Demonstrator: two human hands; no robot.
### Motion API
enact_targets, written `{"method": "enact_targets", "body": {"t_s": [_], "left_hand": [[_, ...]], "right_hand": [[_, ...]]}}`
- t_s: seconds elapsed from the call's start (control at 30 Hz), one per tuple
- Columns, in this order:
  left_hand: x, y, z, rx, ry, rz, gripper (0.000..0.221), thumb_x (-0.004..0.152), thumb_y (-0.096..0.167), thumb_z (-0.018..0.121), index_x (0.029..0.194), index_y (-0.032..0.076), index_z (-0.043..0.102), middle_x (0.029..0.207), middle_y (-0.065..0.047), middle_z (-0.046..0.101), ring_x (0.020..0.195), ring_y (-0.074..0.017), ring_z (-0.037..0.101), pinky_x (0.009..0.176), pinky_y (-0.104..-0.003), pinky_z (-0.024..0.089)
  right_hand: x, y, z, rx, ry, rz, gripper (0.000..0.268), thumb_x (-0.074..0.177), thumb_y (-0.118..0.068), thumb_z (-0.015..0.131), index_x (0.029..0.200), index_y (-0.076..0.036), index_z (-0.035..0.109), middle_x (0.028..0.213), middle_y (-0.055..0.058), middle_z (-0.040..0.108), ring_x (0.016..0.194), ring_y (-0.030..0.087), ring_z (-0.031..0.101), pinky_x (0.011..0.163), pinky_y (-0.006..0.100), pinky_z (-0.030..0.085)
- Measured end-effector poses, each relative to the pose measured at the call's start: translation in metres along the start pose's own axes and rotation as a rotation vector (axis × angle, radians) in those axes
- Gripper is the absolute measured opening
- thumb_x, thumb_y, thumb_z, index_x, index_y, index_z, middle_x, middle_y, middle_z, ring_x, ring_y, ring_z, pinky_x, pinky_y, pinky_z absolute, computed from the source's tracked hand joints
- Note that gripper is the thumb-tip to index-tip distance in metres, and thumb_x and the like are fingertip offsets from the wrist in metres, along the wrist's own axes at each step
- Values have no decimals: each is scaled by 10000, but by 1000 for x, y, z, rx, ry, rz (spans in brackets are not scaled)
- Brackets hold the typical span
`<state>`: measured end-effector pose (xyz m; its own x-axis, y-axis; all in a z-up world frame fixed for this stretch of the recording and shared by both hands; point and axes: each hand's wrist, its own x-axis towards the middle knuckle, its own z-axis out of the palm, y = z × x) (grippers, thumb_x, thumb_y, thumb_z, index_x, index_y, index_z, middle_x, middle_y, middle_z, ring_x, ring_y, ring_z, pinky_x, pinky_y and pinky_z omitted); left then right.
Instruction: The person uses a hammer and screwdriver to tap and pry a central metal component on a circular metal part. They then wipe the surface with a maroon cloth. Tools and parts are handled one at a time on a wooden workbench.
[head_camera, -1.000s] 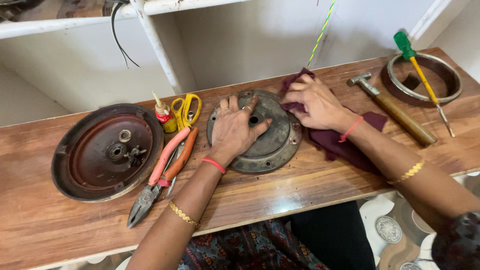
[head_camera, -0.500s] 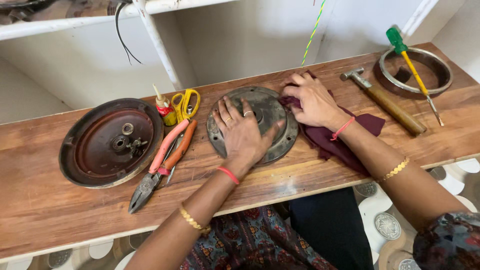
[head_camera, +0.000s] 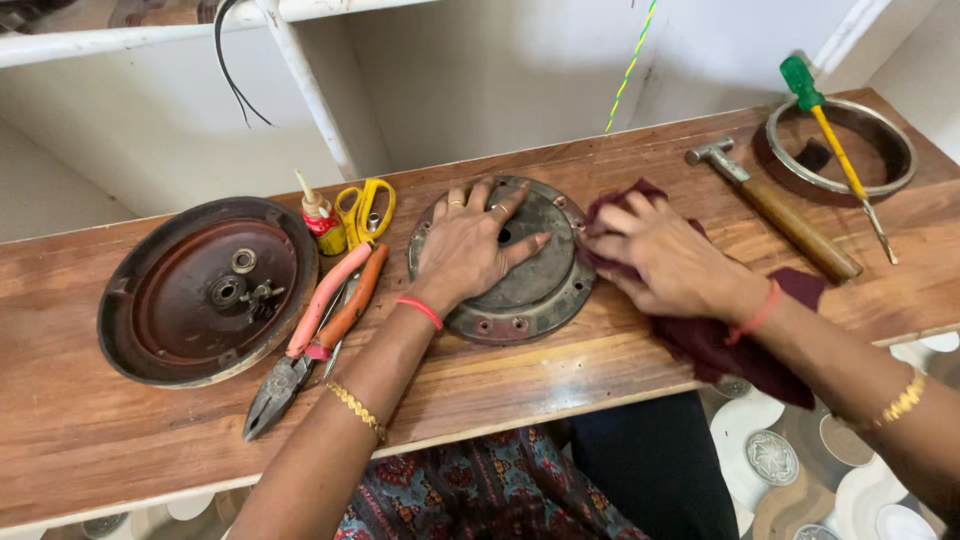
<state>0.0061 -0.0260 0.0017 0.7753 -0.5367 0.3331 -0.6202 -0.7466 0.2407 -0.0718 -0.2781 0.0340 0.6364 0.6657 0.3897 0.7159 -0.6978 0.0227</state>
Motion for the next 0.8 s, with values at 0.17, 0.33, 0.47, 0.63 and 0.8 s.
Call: {"method": "enact_targets", "body": {"t_s": [0.17, 0.33, 0.47, 0.63, 0.8], "left_hand": [[3, -1, 0, -19, 11, 56, 732, 892, 671, 574, 1447, 193, 585, 1497, -238, 469, 1335, -496, 404, 1117, -579, 325], [5, -3, -7, -14, -51, 66, 745, 885, 669, 585, 1447, 180, 580, 1491, -247, 457, 1315, -493, 412, 1102, -578, 324], [2, 4, -7, -25, -20, 33, 715, 876, 661, 596, 1417, 194, 613, 1496, -224, 471, 1308, -487, 424, 1108, -571, 326], [-1, 3, -3, -53, 47, 17, 718, 871, 665, 618, 1395, 175, 636, 1473, -225, 499, 1312, -471, 443, 1113, -551, 340], [0, 2, -3, -40, 73, 26, 736, 871, 653, 625, 1418, 161, 620, 1419, -257, 517, 1285, -486, 451, 1089, -547, 345]], "right_hand": [[-7, -9, 17, -148, 20, 165, 299, 704, -114, 736, 1001, -77, 734, 1045, 100, 602, 1054, 350, 531, 875, 492, 432], [43, 39, 32, -99, 28, 162, 309, 656, -79, 718, 963, -100, 746, 992, 63, 607, 1030, 333, 537, 864, 486, 431], [64, 58, 36, -61, 22, 73, 287, 678, -57, 722, 960, -106, 746, 989, 45, 608, 1044, 322, 537, 876, 484, 430], [36, 37, 14, -89, -59, 13, 431, 624, -46, 728, 1052, -87, 753, 1035, 62, 604, 1059, 332, 507, 864, 484, 416], [-6, -5, -3, -127, -88, -33, 464, 653, -44, 704, 1116, -56, 741, 1031, 71, 603, 1066, 328, 514, 836, 478, 413]]}}
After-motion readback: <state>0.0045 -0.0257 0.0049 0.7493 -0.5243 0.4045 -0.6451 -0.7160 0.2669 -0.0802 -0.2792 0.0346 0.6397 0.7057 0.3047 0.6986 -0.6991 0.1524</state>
